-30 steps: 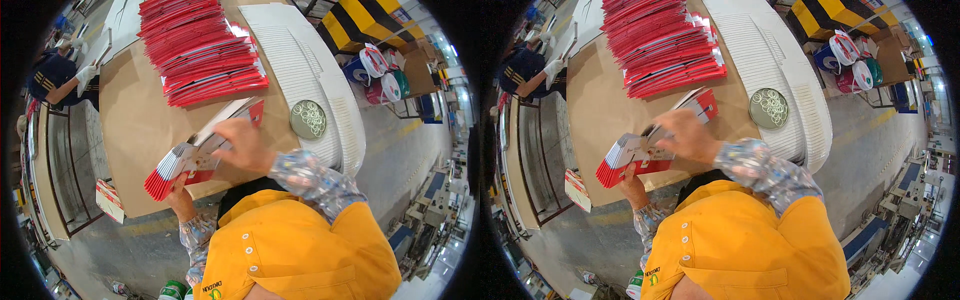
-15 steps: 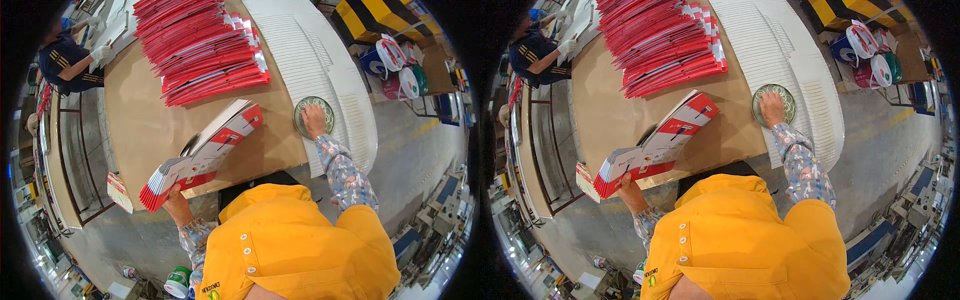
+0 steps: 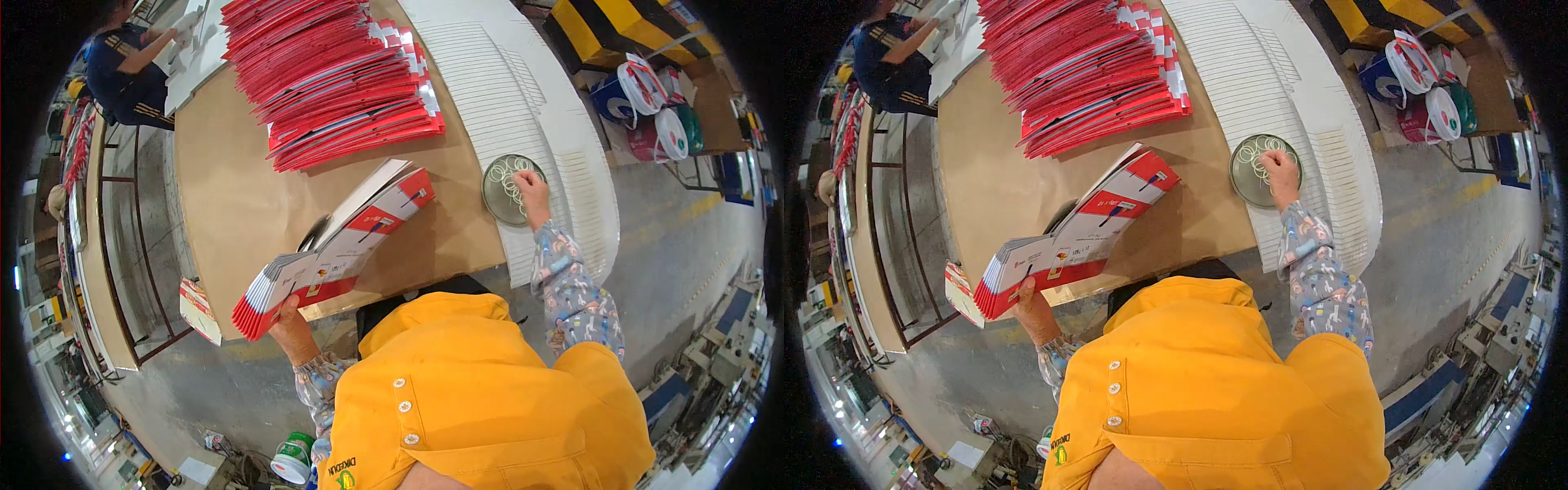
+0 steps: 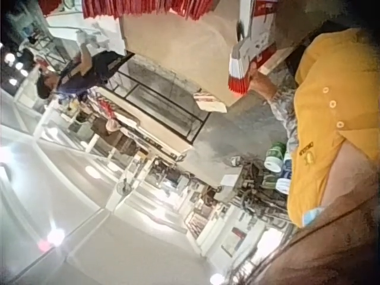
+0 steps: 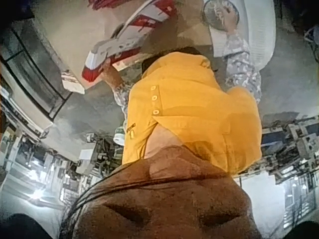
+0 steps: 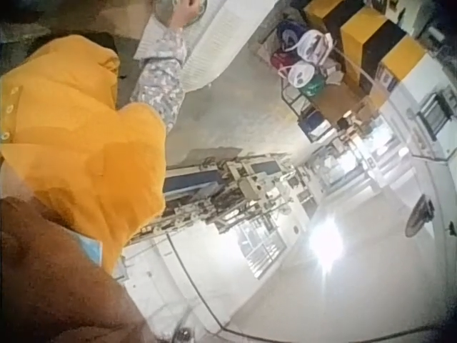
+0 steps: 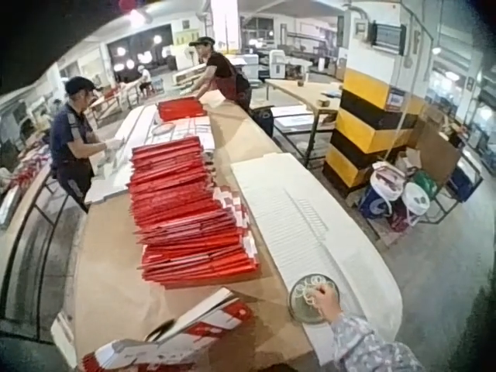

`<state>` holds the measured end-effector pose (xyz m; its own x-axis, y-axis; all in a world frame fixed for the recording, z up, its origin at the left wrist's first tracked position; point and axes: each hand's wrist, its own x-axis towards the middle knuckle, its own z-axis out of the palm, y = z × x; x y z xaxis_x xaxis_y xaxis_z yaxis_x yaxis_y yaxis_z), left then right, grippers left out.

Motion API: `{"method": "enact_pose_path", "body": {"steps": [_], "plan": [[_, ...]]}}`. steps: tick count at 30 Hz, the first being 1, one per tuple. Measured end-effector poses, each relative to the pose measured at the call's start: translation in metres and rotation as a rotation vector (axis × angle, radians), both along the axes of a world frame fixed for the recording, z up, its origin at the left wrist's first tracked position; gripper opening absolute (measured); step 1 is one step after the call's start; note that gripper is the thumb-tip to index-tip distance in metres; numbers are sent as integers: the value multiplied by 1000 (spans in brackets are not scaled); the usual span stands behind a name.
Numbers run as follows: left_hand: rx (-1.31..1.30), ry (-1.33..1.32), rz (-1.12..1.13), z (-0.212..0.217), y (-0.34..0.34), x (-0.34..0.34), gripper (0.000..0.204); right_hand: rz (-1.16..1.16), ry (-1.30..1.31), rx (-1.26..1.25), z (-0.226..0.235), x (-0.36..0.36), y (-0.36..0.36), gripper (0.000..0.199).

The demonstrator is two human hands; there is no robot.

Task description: Organizing and securing stacks of flat cardboard paper boxes using rubber bands.

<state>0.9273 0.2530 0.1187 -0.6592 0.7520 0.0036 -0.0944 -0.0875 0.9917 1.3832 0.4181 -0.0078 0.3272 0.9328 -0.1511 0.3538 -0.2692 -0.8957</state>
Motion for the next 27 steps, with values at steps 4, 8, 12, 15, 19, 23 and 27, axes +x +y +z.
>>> {"method": "enact_pose_path", "body": {"steps": [4,8,12,15,19,23,27], "plan": [[-28,-18,-14,5,1,0,47,-116,557,-113,46,-5,2,11],[-185,250,5,18,-1,-1,43,86,823,-45,124,-74,25,12],[-106,2,-104,27,10,-3,43,492,839,-145,195,-179,43,9],[-27,-111,-156,26,14,-7,50,861,773,-213,215,-253,50,8],[98,-7,-197,25,17,-14,39,1299,471,-319,221,-334,43,8],[106,59,-197,22,17,-14,49,1616,254,-119,199,-374,28,11],[83,211,-157,30,16,-13,52,1689,213,19,181,-380,23,15]]}}
